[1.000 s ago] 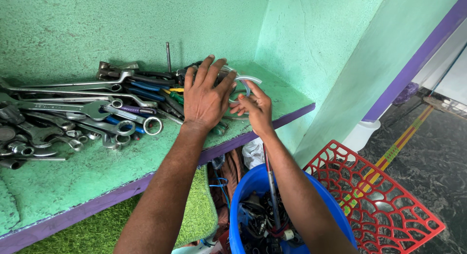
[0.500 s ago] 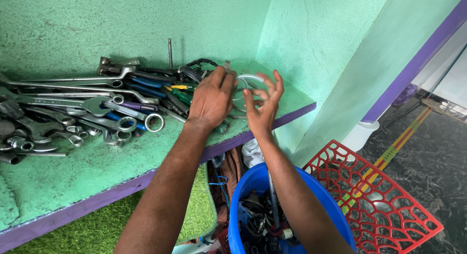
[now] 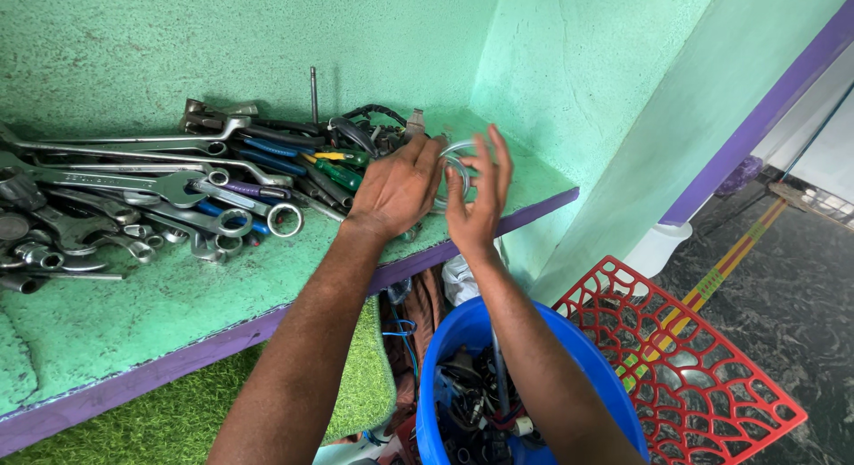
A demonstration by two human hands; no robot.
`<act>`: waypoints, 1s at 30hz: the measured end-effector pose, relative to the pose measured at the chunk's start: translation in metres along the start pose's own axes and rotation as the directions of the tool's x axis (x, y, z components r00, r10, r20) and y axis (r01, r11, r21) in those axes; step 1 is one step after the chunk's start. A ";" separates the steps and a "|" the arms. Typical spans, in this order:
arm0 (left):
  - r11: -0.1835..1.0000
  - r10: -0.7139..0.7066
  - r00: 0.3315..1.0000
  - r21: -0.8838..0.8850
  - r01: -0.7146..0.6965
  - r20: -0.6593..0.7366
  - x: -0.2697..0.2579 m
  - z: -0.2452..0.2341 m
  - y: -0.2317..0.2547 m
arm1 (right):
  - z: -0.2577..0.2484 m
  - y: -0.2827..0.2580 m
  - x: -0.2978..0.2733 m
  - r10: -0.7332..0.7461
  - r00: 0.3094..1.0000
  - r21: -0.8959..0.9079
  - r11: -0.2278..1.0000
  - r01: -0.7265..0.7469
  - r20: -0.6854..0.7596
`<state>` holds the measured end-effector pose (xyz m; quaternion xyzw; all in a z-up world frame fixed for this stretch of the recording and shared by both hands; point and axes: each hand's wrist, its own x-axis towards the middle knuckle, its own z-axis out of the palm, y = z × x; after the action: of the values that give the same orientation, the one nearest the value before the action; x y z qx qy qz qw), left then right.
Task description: The person cleans and reassembles small mechanical engine components, including a stator and a carburetor, using hands and various tools.
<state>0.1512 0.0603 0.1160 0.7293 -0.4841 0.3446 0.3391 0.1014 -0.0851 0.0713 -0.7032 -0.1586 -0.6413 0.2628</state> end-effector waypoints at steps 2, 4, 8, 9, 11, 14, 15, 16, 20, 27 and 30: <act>0.999 0.024 0.998 -0.028 -0.025 -0.050 -0.001 0.000 0.000 | -0.001 -0.006 0.006 -0.045 0.997 -0.108 0.993 0.051 0.061; 0.996 0.020 0.998 -0.089 -0.025 -0.059 -0.001 0.000 -0.001 | -0.002 -0.005 0.008 0.018 0.995 -0.091 0.996 -0.008 0.103; 0.993 -0.011 1.000 -0.117 0.013 0.018 0.001 0.002 0.000 | 0.000 0.015 0.000 0.114 0.976 -0.211 0.975 -0.074 0.186; 0.993 -0.018 1.000 -0.118 0.021 0.020 0.001 0.002 0.000 | 0.000 0.023 -0.004 0.083 0.978 -0.170 0.984 -0.051 0.190; 0.992 -0.036 0.999 -0.119 0.038 0.024 0.001 0.001 0.000 | -0.001 0.041 -0.012 0.134 0.965 -0.025 0.991 -0.132 0.225; 0.993 0.017 1.000 -0.114 -0.019 -0.016 0.000 0.002 0.002 | -0.009 0.062 -0.022 0.317 0.881 0.280 0.862 -0.422 0.350; 0.992 0.000 1.000 -0.130 0.000 -0.001 0.000 0.002 0.003 | -0.014 0.066 -0.024 0.346 0.854 0.383 0.782 -0.491 0.388; 0.989 -0.018 1.000 -0.146 0.020 0.015 0.000 0.002 0.004 | -0.017 0.067 -0.025 0.368 0.824 0.474 0.684 -0.554 0.430; 0.971 -0.115 0.992 -0.205 0.121 0.045 0.004 0.000 0.005 | -0.016 0.064 -0.021 0.304 0.887 0.457 0.771 -0.444 0.349; 0.949 -0.198 0.972 -0.224 0.222 0.125 0.004 -0.005 0.006 | -0.007 0.038 -0.019 0.348 0.935 0.316 0.881 -0.353 0.075; 0.940 -0.231 0.958 -0.217 0.265 0.170 0.007 -0.005 0.009 | -0.005 0.028 -0.017 0.193 0.980 0.226 0.958 -0.178 -0.050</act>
<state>0.1435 0.0584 0.1257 0.7615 -0.4489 0.1859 0.4291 0.1106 -0.1088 0.0498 -0.6582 -0.1527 -0.6169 0.4036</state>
